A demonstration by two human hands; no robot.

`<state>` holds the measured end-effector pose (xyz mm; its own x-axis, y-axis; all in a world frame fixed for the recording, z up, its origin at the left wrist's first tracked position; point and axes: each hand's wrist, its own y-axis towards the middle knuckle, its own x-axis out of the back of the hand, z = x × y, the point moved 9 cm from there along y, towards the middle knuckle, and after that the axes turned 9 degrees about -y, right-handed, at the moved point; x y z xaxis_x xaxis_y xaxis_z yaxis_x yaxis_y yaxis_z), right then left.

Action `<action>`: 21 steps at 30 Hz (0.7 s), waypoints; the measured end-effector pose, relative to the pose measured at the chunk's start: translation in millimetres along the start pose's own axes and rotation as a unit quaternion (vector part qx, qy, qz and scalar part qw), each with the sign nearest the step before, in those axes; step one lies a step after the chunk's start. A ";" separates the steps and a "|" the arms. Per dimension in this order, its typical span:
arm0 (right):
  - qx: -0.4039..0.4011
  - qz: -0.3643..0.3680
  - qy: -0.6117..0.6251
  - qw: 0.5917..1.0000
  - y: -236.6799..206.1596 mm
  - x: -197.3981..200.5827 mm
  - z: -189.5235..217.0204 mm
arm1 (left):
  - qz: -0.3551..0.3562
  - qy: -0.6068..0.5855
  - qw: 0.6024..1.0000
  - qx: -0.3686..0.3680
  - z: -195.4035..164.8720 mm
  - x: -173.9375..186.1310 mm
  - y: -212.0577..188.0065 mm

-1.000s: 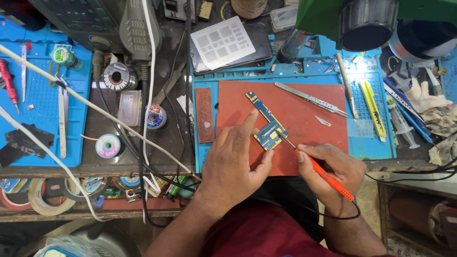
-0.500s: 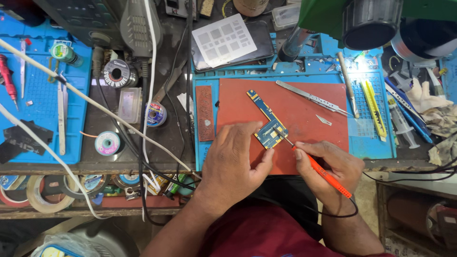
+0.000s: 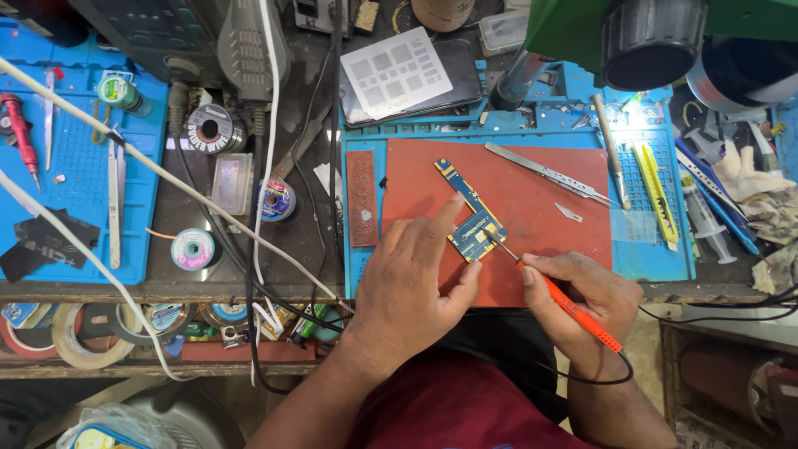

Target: The person uses tweezers and a precision screwdriver to manipulate and adjust components on a small circuit board. They reposition the board on the work mat and continue fine adjustments to specific areas.

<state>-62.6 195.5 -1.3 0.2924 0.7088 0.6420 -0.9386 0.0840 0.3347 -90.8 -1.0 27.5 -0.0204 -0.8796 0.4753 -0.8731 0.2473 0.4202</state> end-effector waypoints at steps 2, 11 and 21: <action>0.024 0.001 0.018 1.000 0.8 -3.1 3.8 | 0.003 0.011 1.000 -0.008 -0.8 0.6 -1.4; 0.012 0.008 0.014 1.000 1.2 -2.6 3.0 | 0.004 0.015 1.000 -0.012 4.1 -3.6 -4.9; 0.007 0.011 -0.001 1.000 -0.9 -5.0 3.0 | -0.009 0.001 1.000 -0.009 7.2 0.3 -6.4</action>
<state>-62.7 189.7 -2.8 0.2726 0.7095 0.6499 -0.9419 0.0590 0.3307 -88.7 -5.8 19.4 -0.0040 -0.8827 0.4699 -0.8645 0.2392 0.4420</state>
